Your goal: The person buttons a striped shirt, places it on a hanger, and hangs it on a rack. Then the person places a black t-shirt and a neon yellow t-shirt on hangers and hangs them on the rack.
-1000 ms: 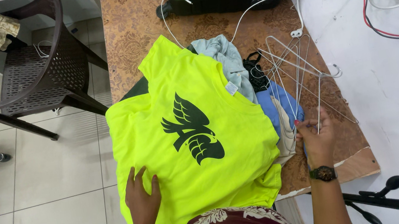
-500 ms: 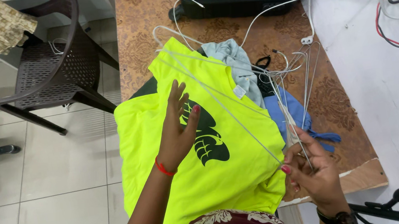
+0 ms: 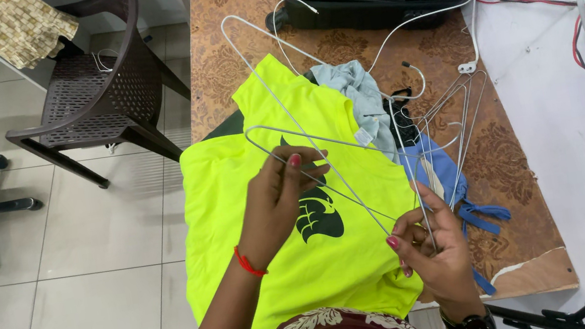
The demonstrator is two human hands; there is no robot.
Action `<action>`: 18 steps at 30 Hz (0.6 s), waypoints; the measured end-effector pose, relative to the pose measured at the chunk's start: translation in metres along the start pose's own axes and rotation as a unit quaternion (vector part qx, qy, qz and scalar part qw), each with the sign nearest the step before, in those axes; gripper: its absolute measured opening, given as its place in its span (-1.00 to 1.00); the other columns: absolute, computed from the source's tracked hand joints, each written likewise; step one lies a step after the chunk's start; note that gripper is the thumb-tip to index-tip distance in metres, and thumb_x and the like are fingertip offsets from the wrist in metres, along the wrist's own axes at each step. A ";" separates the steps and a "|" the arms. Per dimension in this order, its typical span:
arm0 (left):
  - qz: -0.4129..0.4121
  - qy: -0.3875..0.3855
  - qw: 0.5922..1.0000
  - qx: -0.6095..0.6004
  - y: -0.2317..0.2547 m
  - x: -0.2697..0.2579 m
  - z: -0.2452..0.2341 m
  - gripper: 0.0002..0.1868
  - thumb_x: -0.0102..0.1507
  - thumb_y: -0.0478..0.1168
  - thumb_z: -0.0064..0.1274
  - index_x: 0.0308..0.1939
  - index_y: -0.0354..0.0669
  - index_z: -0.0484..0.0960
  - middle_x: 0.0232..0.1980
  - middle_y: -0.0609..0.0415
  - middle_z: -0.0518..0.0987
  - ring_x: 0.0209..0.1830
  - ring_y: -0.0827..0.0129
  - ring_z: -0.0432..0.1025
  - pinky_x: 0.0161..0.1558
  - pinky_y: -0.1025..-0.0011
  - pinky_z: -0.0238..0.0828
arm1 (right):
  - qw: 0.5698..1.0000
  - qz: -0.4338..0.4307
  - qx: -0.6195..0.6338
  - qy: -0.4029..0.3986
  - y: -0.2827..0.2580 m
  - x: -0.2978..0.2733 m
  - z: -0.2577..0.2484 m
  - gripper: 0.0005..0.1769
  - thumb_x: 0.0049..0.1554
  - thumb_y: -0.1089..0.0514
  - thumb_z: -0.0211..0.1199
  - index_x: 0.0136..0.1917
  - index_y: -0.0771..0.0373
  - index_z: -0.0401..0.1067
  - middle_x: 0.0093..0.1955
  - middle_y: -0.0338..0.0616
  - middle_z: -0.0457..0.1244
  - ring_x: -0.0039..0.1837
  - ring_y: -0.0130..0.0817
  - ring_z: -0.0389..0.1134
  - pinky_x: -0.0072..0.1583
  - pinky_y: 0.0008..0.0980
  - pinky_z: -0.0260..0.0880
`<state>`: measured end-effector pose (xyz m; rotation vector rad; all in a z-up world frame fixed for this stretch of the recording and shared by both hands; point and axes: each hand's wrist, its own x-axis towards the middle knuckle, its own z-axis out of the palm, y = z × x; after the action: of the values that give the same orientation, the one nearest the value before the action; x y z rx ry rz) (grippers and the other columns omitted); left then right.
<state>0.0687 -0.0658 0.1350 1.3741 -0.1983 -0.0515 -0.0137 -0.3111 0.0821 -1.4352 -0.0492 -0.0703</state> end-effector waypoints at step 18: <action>-0.185 -0.091 0.965 -0.163 -0.083 -0.043 0.035 -0.73 0.48 -0.11 -0.33 -0.07 -0.19 0.43 0.53 0.03 0.33 0.14 0.30 0.56 0.08 0.35 0.52 | 0.988 0.126 -0.091 0.018 0.067 0.021 0.002 -0.33 0.29 0.07 0.14 0.62 0.21 0.13 0.42 0.00 0.28 0.22 -0.44 0.28 0.19 -0.42 0.29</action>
<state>0.0275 -0.1094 0.0551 1.0601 -0.0780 -0.5032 0.0125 -0.3003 0.0182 -1.6105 0.1727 0.1089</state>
